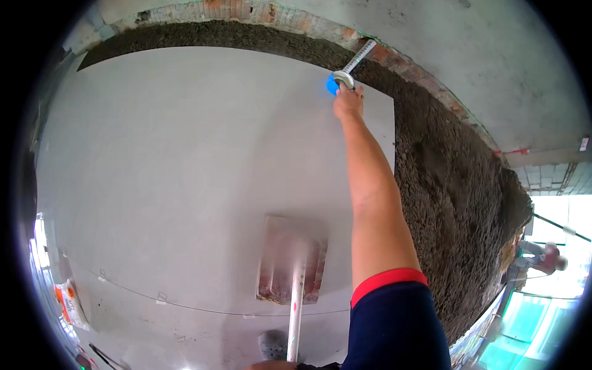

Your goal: The person lays a large ceramic tile onto a prepared mortar bed, using a trowel and a mallet to position it and ensure a level surface.

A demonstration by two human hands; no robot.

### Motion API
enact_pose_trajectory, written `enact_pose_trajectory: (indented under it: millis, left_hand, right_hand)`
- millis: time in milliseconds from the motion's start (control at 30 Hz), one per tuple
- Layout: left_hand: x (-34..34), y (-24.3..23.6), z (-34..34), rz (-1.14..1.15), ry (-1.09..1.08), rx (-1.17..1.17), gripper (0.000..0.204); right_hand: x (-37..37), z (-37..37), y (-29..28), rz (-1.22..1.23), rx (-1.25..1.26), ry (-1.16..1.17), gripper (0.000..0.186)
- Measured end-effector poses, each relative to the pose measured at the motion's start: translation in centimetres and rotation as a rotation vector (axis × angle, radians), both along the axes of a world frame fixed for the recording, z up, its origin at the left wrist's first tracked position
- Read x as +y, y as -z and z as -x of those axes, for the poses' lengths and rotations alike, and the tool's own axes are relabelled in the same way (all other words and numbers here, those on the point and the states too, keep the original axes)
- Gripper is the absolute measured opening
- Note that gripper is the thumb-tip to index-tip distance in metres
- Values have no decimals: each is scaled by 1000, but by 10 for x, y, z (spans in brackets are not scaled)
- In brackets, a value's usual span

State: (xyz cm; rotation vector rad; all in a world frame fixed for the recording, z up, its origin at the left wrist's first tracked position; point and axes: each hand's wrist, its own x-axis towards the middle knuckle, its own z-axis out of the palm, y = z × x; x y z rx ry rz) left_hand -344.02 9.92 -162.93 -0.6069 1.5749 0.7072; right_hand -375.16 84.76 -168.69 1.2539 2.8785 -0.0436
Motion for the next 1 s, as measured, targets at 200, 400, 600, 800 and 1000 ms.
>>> enact_pose_trajectory:
  millis: [200,400,600,800,1000]
  left_hand:
    - [-3,-1,-3,18,-38,-1,40]
    - [8,8,4,-19,-14,-25,41]
    - [-3,-7,7,26,-26,-6,41]
    - [-4,-8,-7,-20,-41,-25,42]
    - [-78,-25,-38,-85,-245,-59,43]
  right_hand:
    - [-1,10,2,74,-83,12,40]
    - [53,-19,4,-36,184,-41,26]
    - [-134,-19,-14,337,404,-236,44]
    - [-112,-137,13,179,266,-349,60]
    - [-106,-258,0,191,127,-187,62]
